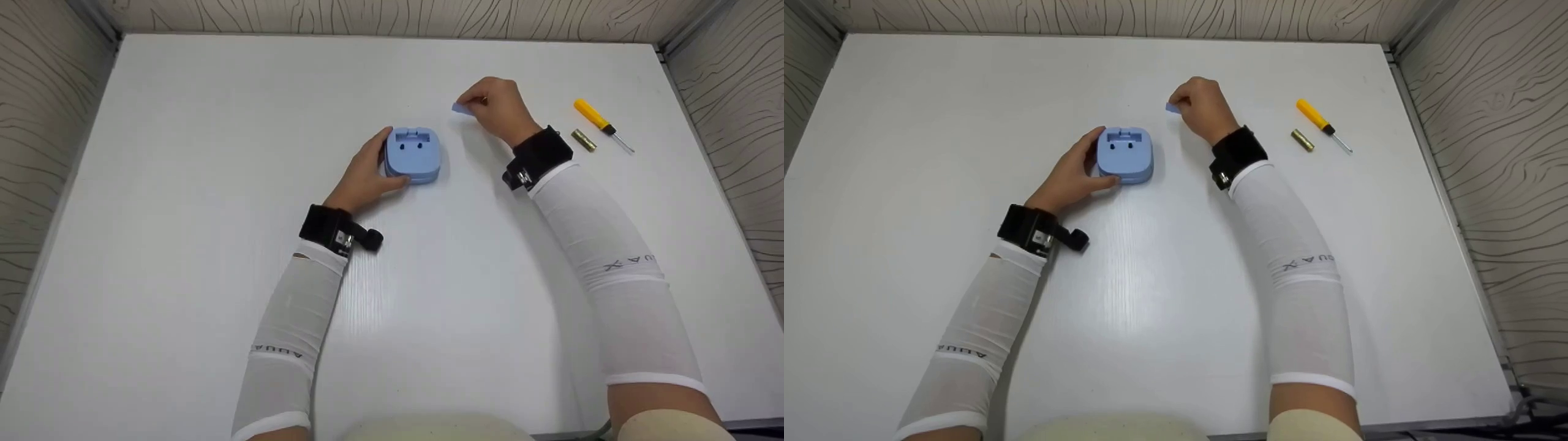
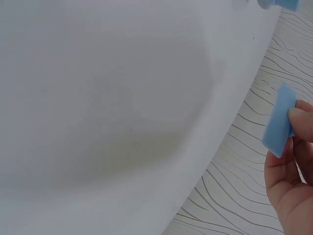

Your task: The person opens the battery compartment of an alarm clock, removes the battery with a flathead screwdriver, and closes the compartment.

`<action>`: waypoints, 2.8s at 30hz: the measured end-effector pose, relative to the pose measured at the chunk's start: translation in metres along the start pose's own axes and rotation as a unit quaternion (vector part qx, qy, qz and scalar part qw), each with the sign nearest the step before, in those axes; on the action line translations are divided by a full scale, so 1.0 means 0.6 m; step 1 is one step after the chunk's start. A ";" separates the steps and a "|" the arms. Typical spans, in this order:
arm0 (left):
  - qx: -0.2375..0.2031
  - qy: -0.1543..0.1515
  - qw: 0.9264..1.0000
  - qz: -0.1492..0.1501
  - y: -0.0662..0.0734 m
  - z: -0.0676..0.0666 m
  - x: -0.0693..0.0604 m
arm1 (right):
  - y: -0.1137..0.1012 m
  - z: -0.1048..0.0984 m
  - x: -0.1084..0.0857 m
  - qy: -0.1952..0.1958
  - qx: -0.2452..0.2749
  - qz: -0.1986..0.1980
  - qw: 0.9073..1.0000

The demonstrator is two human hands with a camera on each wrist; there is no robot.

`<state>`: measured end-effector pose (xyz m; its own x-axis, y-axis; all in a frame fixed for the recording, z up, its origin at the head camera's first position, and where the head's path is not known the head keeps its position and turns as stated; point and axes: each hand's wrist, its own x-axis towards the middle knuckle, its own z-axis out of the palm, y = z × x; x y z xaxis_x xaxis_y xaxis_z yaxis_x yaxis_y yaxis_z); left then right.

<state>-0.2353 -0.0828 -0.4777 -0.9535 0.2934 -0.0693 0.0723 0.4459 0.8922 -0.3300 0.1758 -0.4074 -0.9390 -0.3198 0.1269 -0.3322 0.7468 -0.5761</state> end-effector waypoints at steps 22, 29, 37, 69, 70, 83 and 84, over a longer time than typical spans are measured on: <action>-0.005 0.001 1.000 0.006 -0.001 -0.001 0.002 | -0.043 0.025 0.006 -0.017 0.042 -0.051 0.998; 0.003 -0.001 1.000 0.001 -0.001 -0.001 0.000 | -0.059 0.032 0.007 -0.026 0.046 -0.067 0.996; 0.003 0.000 1.000 -0.002 0.001 0.000 0.001 | -0.064 0.040 0.007 -0.034 0.061 -0.076 0.995; -0.008 -0.003 1.000 0.015 -0.004 -0.002 0.003 | -0.088 0.064 0.009 -0.068 0.103 -0.110 0.986; -0.008 -0.002 1.000 0.016 -0.004 -0.002 0.003 | -0.088 0.064 0.009 -0.069 0.104 -0.111 0.986; -0.006 -0.003 1.000 0.013 0.001 -0.003 0.001 | -0.092 0.066 0.010 -0.096 0.100 -0.096 0.986; -0.008 -0.004 1.000 0.011 0.000 -0.003 0.001 | -0.092 0.066 0.009 -0.097 0.100 -0.093 0.986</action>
<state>-0.2365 -0.0841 -0.4768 -0.9494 0.3095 -0.0526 0.0888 0.4253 0.9007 -0.3133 0.1095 -0.4068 -0.8224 -0.5602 0.0986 -0.4534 0.5410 -0.7084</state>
